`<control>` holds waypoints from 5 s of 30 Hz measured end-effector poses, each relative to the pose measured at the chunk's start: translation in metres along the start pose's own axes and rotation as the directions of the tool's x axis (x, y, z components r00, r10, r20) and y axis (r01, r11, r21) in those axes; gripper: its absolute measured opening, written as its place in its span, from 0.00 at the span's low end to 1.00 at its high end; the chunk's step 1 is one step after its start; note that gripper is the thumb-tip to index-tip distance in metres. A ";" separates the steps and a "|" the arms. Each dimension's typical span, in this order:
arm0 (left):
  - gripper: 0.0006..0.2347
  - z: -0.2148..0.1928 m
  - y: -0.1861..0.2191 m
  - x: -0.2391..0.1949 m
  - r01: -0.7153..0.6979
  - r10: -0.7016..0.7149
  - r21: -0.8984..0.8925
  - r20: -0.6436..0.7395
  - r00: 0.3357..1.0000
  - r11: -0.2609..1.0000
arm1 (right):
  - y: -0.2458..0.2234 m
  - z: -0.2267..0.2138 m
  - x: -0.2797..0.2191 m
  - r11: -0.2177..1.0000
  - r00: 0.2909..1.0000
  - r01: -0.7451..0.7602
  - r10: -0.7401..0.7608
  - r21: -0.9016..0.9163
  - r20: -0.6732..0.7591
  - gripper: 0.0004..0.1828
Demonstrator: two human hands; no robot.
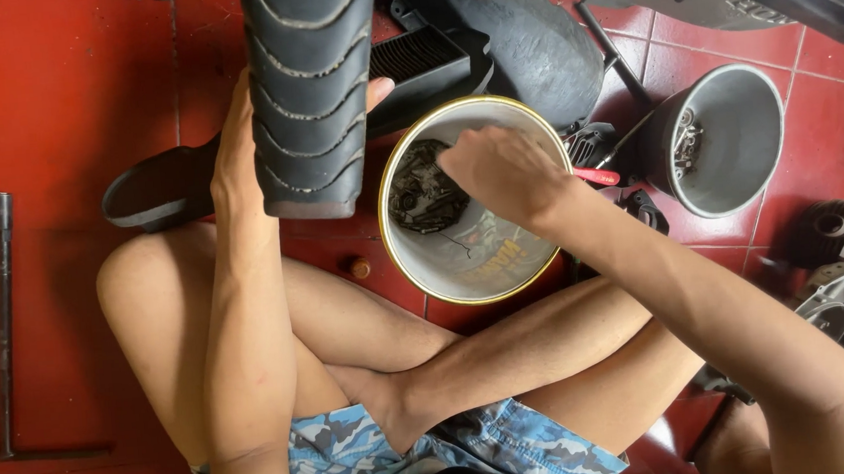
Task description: The person sits on the floor and uses a red-handled brush to clean a black motorcycle air filter. They scrub the pleated filter element and the surrounding plastic housing, then brush the motorcycle engine casing.
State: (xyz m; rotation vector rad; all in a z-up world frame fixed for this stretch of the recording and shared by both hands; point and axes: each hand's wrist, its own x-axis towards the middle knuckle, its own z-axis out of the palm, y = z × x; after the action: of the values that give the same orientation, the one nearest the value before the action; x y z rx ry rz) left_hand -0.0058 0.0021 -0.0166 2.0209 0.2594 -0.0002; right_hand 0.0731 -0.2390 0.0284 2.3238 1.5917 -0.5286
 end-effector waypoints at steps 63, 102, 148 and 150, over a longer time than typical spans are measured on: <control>0.35 -0.036 0.081 -0.057 -0.143 0.530 0.719 -0.347 0.774 0.680 | 0.062 0.188 -0.100 0.530 0.545 -0.628 0.822 0.570 -0.164 0.16; 0.33 0.088 0.119 -0.190 -0.056 0.535 0.824 -0.313 0.785 0.564 | 0.077 0.154 -0.130 0.217 0.153 0.206 0.956 0.954 -0.251 0.26; 0.21 0.096 0.282 0.081 -0.526 0.921 0.759 -0.274 0.276 0.384 | 0.208 -0.076 -0.274 0.771 0.326 -0.006 0.604 0.637 -0.727 0.05; 0.21 0.096 0.282 0.082 -0.509 0.919 0.768 -0.280 0.279 0.389 | 0.197 -0.094 -0.295 0.726 0.380 -0.021 0.642 0.688 -0.666 0.07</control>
State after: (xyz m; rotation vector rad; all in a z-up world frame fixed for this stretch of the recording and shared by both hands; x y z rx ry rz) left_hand 0.1363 -0.1879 0.1808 2.4334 -0.3793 1.5463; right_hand 0.1738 -0.5155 0.2473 3.7078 1.1406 0.5719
